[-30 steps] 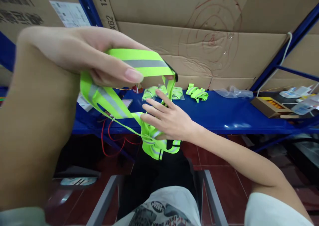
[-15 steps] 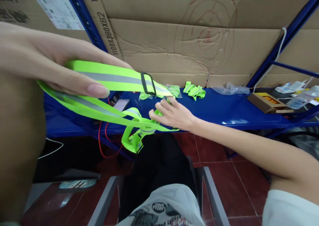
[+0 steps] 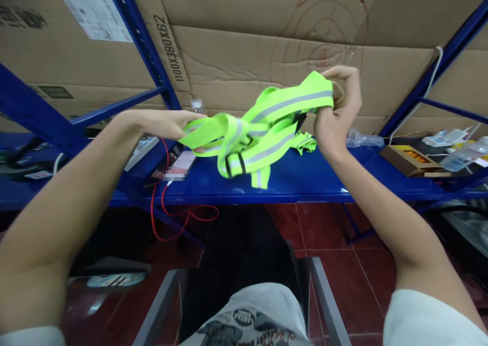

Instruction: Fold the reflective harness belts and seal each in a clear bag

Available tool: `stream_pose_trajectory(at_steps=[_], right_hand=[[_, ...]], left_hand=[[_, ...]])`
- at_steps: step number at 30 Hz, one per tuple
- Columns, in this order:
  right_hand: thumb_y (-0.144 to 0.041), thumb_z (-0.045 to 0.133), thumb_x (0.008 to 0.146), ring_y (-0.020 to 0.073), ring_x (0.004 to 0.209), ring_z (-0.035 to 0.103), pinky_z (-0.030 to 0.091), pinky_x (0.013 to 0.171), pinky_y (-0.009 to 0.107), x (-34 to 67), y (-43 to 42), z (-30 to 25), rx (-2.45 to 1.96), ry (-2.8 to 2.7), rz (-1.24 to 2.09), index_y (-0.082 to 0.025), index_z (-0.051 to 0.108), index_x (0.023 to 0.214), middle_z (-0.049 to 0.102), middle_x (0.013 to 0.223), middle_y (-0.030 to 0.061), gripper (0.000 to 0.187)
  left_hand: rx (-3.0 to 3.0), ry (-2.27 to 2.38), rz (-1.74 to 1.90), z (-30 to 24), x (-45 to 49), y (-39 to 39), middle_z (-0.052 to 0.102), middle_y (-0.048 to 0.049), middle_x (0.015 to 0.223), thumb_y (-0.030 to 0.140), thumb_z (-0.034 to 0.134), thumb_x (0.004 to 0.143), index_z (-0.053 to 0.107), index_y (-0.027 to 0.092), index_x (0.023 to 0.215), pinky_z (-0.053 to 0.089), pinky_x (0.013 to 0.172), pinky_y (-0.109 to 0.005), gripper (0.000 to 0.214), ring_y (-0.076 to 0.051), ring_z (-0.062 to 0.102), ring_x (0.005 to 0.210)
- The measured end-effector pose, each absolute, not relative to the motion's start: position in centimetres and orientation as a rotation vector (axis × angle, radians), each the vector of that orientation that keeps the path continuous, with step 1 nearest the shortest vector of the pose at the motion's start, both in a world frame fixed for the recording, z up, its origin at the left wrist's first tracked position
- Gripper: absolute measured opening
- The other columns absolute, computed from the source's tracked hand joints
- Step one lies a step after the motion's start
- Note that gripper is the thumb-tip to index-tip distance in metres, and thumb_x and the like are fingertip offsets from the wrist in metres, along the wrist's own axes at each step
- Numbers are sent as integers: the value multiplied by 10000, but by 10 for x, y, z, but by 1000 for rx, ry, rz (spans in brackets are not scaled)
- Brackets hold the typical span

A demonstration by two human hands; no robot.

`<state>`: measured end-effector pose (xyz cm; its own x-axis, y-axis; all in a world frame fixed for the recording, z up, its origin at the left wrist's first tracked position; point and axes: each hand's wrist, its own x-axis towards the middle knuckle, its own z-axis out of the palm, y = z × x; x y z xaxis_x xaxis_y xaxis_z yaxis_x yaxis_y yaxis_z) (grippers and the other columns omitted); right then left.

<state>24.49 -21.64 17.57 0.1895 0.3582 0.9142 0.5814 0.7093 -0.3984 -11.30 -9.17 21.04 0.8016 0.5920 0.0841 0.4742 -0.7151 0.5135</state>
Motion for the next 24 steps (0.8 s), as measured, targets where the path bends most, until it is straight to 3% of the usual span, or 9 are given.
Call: stream_pose_trajectory(at_steps=[1, 3, 6, 8, 11, 14, 19, 21, 24], right_hand=[[-630, 639, 937, 333, 958, 638, 475, 808, 479, 253, -210, 175, -798, -1406, -133, -378, 626, 1315, 788, 1055, 83, 454], [-565, 666, 912, 286, 875, 629, 446, 766, 438, 269, -198, 170, -774, -1333, -71, -424, 652, 1273, 801, 1014, 21, 389], [-515, 689, 862, 232, 803, 624, 441, 707, 394, 278, -186, 158, -931, -1317, 43, -342, 748, 965, 779, 903, 7, 209], [-476, 688, 828, 204, 710, 613, 441, 636, 369, 274, -181, 151, -1065, -1311, 189, -286, 729, 837, 730, 794, 12, 194], [-395, 675, 789, 175, 553, 561, 454, 540, 354, 258, -177, 146, -1175, -1322, 435, -266, 713, 903, 647, 699, -12, 176], [-378, 708, 784, 192, 564, 610, 531, 544, 381, 239, -172, 152, -1152, -1408, 567, -271, 676, 1063, 679, 753, -12, 300], [-503, 786, 824, 236, 838, 719, 628, 733, 416, 215, -172, 173, -1092, -1450, 633, -265, 593, 1176, 767, 914, 22, 467], [-621, 776, 852, 231, 908, 720, 628, 794, 400, 211, -177, 179, -1074, -1476, 634, -268, 581, 1185, 779, 946, 30, 522], [-722, 773, 846, 233, 893, 732, 623, 740, 382, 210, -189, 184, -1091, -1486, 698, -293, 550, 1251, 785, 981, 31, 631]], left_hand=[[2475, 784, 237, 209, -111, -90, 813, -85, 1066, 506, 896, 624, 755, 171, 1165, 574, 838, -345, 652, -237, 684, 941], [2435, 793, 98, 208, -108, -83, 804, -95, 1182, 493, 853, 658, 721, 188, 1296, 572, 896, -356, 719, -265, 709, 1024], [2471, 900, 252, 201, -104, -65, 788, -106, 1202, 520, 836, 682, 706, 195, 1365, 559, 969, -395, 768, -308, 716, 1100], [2440, 985, 432, 191, -98, -56, 772, -136, 1213, 538, 850, 694, 684, 179, 1391, 560, 987, -423, 802, -322, 711, 1126], [2319, 989, 868, 176, -78, -65, 739, -172, 1248, 573, 823, 785, 644, 163, 1388, 580, 985, -421, 750, -296, 698, 1136], [2296, 705, 1092, 168, -48, -110, 702, -155, 1321, 628, 721, 919, 619, 197, 1388, 599, 1021, -429, 645, -281, 690, 1185], [2649, 253, 1079, 164, -14, -179, 473, -145, 1653, 515, 900, 788, 446, 313, 1617, 483, 1230, -597, 967, -410, 453, 1539], [2723, 282, 1120, 164, -13, -184, 420, -135, 1700, 415, 848, 839, 497, 325, 1583, 438, 1249, -618, 828, -412, 427, 1558], [2707, 500, 1206, 171, -20, -176, 643, -100, 1476, 344, 709, 922, 699, 291, 1283, 510, 1136, -540, 366, -338, 610, 1360]])
